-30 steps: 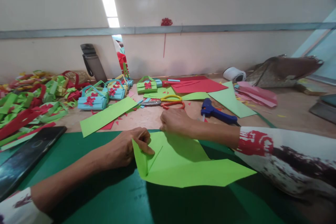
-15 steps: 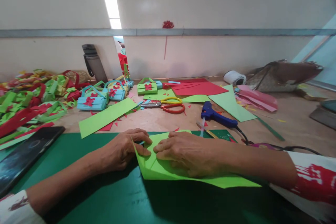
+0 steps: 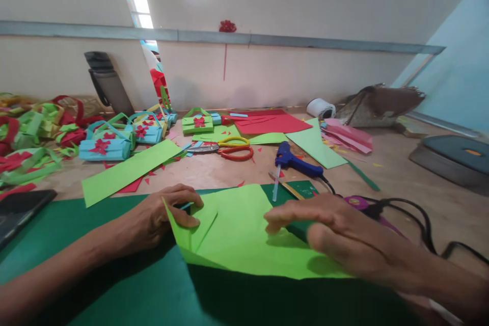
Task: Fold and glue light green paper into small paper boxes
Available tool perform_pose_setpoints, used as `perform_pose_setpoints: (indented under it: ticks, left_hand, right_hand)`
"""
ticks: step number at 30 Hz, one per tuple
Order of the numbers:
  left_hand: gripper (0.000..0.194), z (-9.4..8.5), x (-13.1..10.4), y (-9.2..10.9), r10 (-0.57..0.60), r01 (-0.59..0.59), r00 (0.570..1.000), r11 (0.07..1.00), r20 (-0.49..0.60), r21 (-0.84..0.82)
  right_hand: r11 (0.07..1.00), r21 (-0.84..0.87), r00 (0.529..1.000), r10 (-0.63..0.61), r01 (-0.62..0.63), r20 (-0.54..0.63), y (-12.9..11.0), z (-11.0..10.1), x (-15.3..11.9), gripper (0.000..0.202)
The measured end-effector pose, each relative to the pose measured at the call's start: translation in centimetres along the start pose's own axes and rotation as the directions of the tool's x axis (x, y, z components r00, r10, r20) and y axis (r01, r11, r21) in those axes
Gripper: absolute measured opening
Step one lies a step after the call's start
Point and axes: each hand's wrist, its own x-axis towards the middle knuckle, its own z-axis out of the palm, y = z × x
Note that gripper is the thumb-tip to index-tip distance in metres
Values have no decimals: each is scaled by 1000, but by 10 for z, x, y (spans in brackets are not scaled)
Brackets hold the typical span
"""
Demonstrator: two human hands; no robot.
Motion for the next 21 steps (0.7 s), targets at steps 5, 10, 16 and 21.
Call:
perform_pose_setpoints:
  ticks: [5, 10, 16, 21]
  left_hand:
    - [11, -3, -2, -2, 5, -6, 998, 1000, 59, 27]
    - [16, -20, -3, 8, -66, 66, 972, 998, 225, 5]
    - [30, -64, 21, 36, -430, 437, 835, 898, 344, 61]
    - [39, -68, 74, 41, -488, 523, 808, 852, 330, -22]
  right_hand:
    - [986, 116, 992, -127, 123, 28, 8, 8, -32, 66]
    - [948, -20, 939, -316, 316, -139, 27, 28, -36, 33]
    - [901, -53, 896, -434, 431, -93, 29, 40, -36, 25]
    - [879, -153, 881, -467, 452, -79, 20, 39, -37, 25]
